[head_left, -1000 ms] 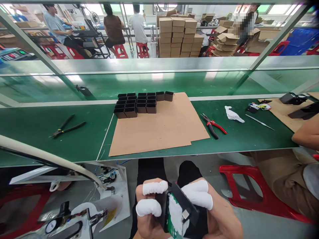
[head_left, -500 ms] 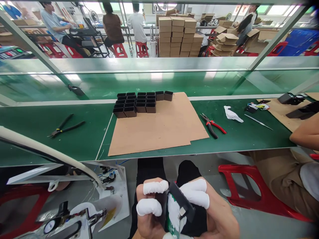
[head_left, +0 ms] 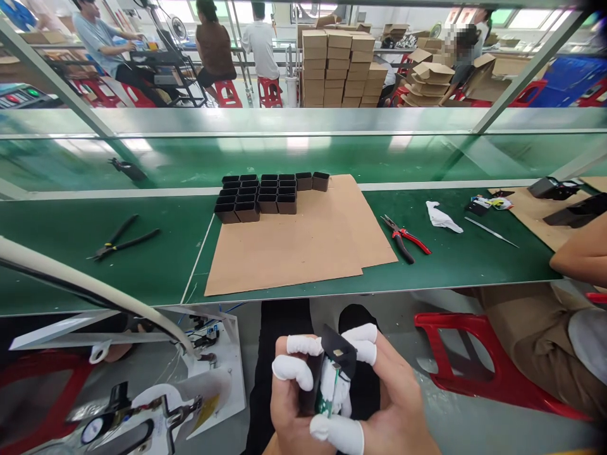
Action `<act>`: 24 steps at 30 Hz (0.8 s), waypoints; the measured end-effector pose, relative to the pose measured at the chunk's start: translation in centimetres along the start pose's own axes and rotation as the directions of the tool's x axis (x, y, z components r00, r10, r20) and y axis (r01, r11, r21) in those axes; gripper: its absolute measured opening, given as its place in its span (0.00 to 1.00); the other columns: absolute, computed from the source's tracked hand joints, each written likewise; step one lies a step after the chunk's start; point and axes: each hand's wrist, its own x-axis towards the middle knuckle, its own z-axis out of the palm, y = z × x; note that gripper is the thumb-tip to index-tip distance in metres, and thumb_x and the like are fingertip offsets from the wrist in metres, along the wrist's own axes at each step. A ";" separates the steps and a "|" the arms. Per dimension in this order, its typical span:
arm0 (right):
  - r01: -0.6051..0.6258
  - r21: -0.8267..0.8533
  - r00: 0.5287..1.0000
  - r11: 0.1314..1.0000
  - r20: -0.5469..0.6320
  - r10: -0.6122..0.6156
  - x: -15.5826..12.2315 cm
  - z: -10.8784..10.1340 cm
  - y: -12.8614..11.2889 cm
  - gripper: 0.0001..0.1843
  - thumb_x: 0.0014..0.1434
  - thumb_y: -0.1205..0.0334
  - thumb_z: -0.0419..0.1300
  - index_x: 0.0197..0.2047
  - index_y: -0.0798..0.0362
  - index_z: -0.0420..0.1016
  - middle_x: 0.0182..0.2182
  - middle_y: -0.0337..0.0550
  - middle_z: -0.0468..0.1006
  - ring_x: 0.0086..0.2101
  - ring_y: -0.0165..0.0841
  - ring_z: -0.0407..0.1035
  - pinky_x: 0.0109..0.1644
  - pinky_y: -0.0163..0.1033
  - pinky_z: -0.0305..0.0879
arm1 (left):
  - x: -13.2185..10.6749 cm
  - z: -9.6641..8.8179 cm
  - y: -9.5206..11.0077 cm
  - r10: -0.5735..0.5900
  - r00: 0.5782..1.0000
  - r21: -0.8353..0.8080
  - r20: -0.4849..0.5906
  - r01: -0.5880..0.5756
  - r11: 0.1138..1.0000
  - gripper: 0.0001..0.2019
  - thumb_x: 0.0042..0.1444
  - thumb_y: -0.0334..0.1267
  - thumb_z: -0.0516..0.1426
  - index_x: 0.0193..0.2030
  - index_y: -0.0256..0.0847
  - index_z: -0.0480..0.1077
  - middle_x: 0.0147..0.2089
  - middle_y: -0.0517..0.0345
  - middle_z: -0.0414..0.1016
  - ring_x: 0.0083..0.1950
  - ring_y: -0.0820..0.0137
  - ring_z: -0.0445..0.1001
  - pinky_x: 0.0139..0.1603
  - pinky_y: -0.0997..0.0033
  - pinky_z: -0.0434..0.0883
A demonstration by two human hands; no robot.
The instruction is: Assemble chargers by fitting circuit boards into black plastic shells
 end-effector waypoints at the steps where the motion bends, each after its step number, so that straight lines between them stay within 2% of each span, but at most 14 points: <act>1: 0.006 0.019 1.000 1.000 -0.014 -0.006 -0.2 0.0 0.2 0.25 0.56 0.45 0.79 0.52 0.45 0.80 0.38 0.41 0.75 0.34 0.36 0.73 0.35 0.39 0.74 | 0.0 -0.1 -0.1 0.012 1.000 0.008 0.008 -0.012 1.000 0.24 0.61 0.50 0.70 0.32 0.45 0.59 0.42 0.58 0.71 0.40 0.68 0.73 0.32 0.73 0.70; 3: 0.021 0.091 0.999 0.996 -0.042 -0.018 -1.2 -0.1 0.7 0.27 0.55 0.49 0.81 0.53 0.45 0.80 0.38 0.43 0.76 0.33 0.37 0.74 0.34 0.40 0.74 | 0.3 -0.9 -0.5 0.031 0.999 0.037 0.038 -0.032 0.999 0.23 0.62 0.49 0.70 0.33 0.45 0.60 0.43 0.57 0.72 0.41 0.66 0.74 0.35 0.71 0.72; 6: -0.019 0.185 0.981 0.982 -0.185 0.054 -3.9 -0.9 1.5 0.33 0.51 0.53 0.83 0.58 0.45 0.80 0.46 0.52 0.80 0.38 0.46 0.80 0.37 0.46 0.80 | 0.9 -2.1 -0.9 0.076 0.988 0.118 0.133 -0.092 0.989 0.20 0.57 0.38 0.73 0.35 0.46 0.62 0.45 0.57 0.73 0.46 0.63 0.76 0.45 0.66 0.77; 9: -0.202 0.216 0.888 0.955 -0.371 0.272 -6.9 -2.0 2.1 0.36 0.53 0.54 0.82 0.63 0.44 0.80 0.59 0.59 0.81 0.56 0.62 0.80 0.54 0.59 0.83 | 1.6 -2.5 -0.8 0.121 0.973 0.140 0.195 -0.150 0.979 0.23 0.50 0.27 0.74 0.38 0.48 0.64 0.46 0.59 0.73 0.47 0.66 0.76 0.47 0.70 0.79; 11: -0.290 0.272 0.846 0.918 -0.377 0.378 -8.0 -2.4 2.3 0.43 0.46 0.54 0.85 0.65 0.44 0.80 0.62 0.59 0.81 0.61 0.67 0.77 0.60 0.64 0.81 | 1.8 -2.4 -0.6 0.136 0.972 0.129 0.193 -0.163 0.978 0.23 0.48 0.26 0.74 0.39 0.47 0.65 0.46 0.59 0.74 0.46 0.67 0.77 0.47 0.73 0.78; 13: -0.303 0.339 0.855 0.891 -0.316 0.411 -8.3 -2.4 2.4 0.48 0.38 0.53 0.88 0.63 0.44 0.82 0.62 0.59 0.81 0.61 0.69 0.77 0.62 0.67 0.79 | 1.7 -2.3 -0.6 0.116 0.973 0.100 0.199 -0.138 0.985 0.24 0.49 0.26 0.74 0.39 0.47 0.64 0.46 0.59 0.74 0.46 0.67 0.77 0.47 0.72 0.79; 15: -0.289 0.373 0.882 0.882 -0.254 0.397 -8.0 -2.0 2.5 0.48 0.36 0.49 0.89 0.62 0.42 0.83 0.62 0.58 0.81 0.60 0.68 0.78 0.64 0.66 0.78 | 1.3 -2.4 -0.8 0.067 0.977 0.055 0.202 -0.080 0.995 0.26 0.48 0.27 0.75 0.40 0.48 0.63 0.47 0.60 0.72 0.47 0.66 0.77 0.48 0.70 0.79; 18: -0.253 0.312 0.917 0.916 -0.223 0.330 -7.1 -1.1 2.6 0.51 0.35 0.46 0.89 0.63 0.43 0.82 0.61 0.58 0.81 0.57 0.65 0.80 0.64 0.64 0.79 | 0.9 -2.7 -1.1 0.018 0.978 0.024 0.207 -0.024 0.999 0.27 0.49 0.31 0.76 0.40 0.48 0.62 0.48 0.58 0.71 0.48 0.64 0.77 0.50 0.65 0.80; 21: -0.174 0.233 0.948 0.957 -0.225 0.227 -5.2 -0.7 2.0 0.48 0.37 0.42 0.87 0.60 0.46 0.82 0.54 0.57 0.83 0.48 0.58 0.83 0.52 0.56 0.85 | 0.7 -2.8 -1.1 0.021 0.975 0.025 0.223 -0.027 0.999 0.21 0.56 0.35 0.73 0.38 0.47 0.63 0.47 0.57 0.71 0.47 0.63 0.78 0.49 0.64 0.80; 24: -0.171 0.219 0.976 0.961 -0.093 0.195 -2.6 -1.0 0.7 0.34 0.45 0.42 0.85 0.51 0.46 0.85 0.42 0.48 0.82 0.36 0.44 0.80 0.38 0.43 0.81 | 0.7 -2.7 -1.0 0.043 0.976 0.027 0.213 -0.050 0.998 0.20 0.57 0.37 0.73 0.37 0.46 0.63 0.46 0.57 0.70 0.46 0.64 0.77 0.47 0.65 0.79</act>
